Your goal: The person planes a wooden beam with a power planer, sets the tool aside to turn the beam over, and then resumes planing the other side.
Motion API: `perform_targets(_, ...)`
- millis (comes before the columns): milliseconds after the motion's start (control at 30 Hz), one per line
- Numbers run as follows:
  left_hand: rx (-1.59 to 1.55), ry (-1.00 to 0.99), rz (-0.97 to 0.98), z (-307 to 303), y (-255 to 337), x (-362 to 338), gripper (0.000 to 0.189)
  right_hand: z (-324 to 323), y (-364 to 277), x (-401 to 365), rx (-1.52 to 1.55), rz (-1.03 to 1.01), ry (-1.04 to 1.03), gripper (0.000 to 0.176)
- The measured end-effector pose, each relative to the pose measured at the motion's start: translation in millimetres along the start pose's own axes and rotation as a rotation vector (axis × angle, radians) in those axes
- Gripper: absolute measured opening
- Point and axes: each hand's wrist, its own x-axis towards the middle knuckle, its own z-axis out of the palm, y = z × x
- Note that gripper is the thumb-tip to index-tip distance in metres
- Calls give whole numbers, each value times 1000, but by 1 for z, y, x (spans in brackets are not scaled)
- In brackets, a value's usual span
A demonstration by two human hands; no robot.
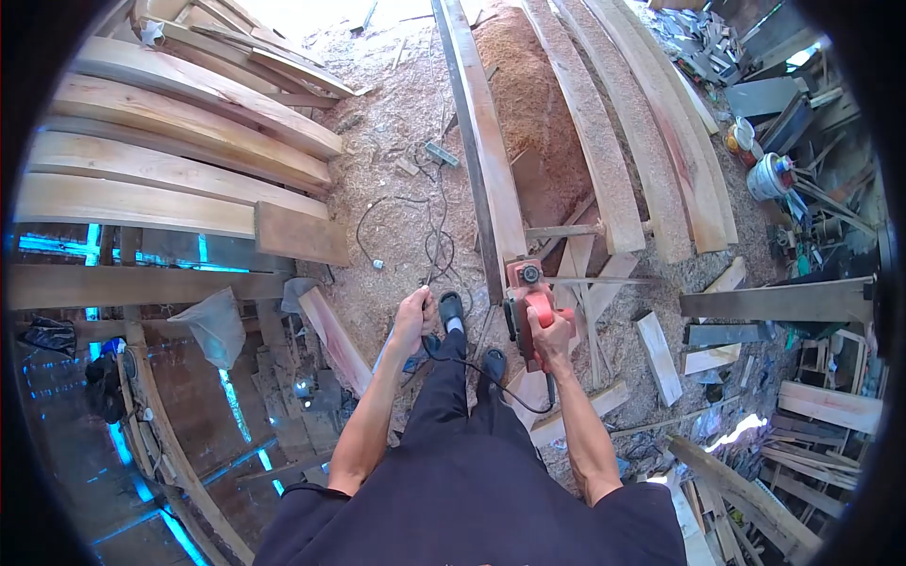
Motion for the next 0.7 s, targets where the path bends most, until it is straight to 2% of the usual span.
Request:
perform_targets(333,-42,-68,-50,-11,51,61,29,30,-34,58,17,22,8,39)
perform_targets(400,-27,-57,-65,-14,65,76,28,34,-46,74,-21,97,-55,35)
perform_targets(533,-8,-68,-73,-20,89,101,28,59,-43,110,-28,98,-33,35)
perform_targets(600,19,-50,-79,-26,98,114,28,73,-42,128,8,-43,72,37)
perform_targets(700,9,-99,-100,-31,116,126,28,86,-55,150,10,-15,68,38)
